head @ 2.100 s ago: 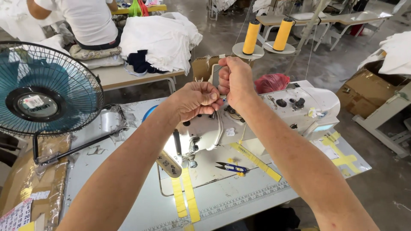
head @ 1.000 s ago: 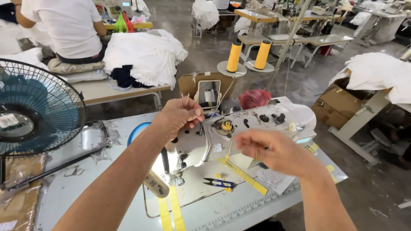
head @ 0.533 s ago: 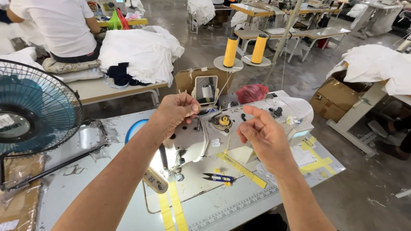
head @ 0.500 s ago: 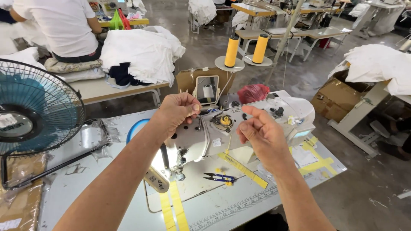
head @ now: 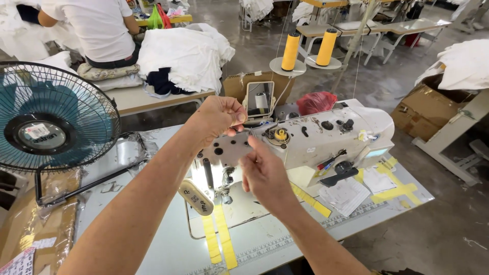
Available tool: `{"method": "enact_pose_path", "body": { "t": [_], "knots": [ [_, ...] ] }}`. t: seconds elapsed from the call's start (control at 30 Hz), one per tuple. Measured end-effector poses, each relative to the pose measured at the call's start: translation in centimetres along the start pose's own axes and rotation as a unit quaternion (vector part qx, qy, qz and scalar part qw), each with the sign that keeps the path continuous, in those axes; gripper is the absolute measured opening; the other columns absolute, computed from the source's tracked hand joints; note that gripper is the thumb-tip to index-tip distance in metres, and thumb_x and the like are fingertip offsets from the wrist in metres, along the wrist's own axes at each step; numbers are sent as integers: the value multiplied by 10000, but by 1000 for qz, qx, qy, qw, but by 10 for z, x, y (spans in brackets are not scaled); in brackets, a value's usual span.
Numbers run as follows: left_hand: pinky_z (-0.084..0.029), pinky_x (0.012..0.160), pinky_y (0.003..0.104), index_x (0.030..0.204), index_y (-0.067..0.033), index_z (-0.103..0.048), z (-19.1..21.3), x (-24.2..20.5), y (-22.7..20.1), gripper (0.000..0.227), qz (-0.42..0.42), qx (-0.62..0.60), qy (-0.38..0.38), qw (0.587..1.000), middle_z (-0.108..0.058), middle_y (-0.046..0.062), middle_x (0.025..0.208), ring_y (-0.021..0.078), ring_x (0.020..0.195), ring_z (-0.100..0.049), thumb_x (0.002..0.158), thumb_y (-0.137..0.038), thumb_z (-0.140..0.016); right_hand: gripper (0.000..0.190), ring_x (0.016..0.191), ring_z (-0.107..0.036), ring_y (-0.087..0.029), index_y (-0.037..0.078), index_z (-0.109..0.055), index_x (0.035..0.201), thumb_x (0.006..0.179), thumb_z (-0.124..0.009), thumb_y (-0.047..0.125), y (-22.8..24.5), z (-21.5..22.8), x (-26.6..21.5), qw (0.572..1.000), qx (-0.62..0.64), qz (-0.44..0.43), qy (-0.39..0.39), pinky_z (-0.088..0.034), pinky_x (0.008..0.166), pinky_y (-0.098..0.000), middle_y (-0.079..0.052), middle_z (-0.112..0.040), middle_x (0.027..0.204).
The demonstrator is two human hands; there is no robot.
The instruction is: Threading an industrial sewing machine and adjusting the needle area using a small tool.
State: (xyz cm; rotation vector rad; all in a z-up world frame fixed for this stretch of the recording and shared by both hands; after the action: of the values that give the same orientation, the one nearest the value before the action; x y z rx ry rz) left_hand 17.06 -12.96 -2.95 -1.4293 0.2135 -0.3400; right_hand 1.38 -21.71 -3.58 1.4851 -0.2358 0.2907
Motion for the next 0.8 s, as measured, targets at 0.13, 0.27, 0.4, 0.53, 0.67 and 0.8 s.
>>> {"method": "enact_pose_path", "body": {
  "t": [0.13,0.27,0.4,0.53,0.67,0.8],
  "knots": [
    [-624,481,231,843,-19,-724,4,-4,-8,78,7,-13,-23,1000,-684,160,705,196,587,-693,892,29,-686,574,687,-583,-115,-113,-358,1507,1006,-542,99,-6,-20,-10,1000,-28,-2,7,-519,613,-292,-78,-557,795],
    [-634,564,253,881,-10,-707,3,-13,-16,64,53,16,-17,998,-685,147,750,193,634,-686,935,21,-691,427,631,-567,-207,-9,-549,1395,1016,-501,180,4,-32,-30,968,-225,96,53,-491,558,-363,-164,-576,1026],
    [-586,587,289,904,45,-738,-3,-20,-21,69,88,67,26,994,-674,161,756,196,616,-604,950,-6,-739,318,496,-699,-103,232,-750,1236,987,-607,368,10,-19,-58,918,-375,75,109,-446,818,-444,3,-686,1242],
    [-586,800,366,1091,-102,-798,-8,-24,-19,323,95,286,66,951,-811,44,1073,193,806,-728,810,-258,-840,374,569,-494,-105,140,-575,722,1044,-534,326,63,75,-3,919,-349,157,-92,-444,569,-247,13,-550,656],
    [-634,601,361,890,-178,-835,-10,9,0,150,0,446,25,895,-745,98,746,259,692,-731,793,-68,-800,866,587,-728,-294,-133,-142,1524,939,-712,154,-1,118,92,992,34,-42,-117,-648,431,-373,-392,-383,1466],
    [-606,573,374,775,-153,-826,-8,24,18,205,6,469,27,883,-716,121,675,269,632,-702,828,-30,-671,432,527,-717,-243,-82,-515,1301,967,-664,147,-18,86,101,983,146,-100,-57,-626,391,-347,-197,-699,887]
  ]
}}
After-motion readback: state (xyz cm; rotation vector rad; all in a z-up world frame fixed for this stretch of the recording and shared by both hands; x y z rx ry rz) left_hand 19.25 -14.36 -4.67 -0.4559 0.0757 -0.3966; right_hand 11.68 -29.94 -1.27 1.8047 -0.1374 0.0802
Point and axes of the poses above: each hand's wrist, its own x-axis towards the middle knuckle, its own z-axis out of the back of the hand, y = z × x, the point moved 9 cm from there along x, towards the middle knuckle
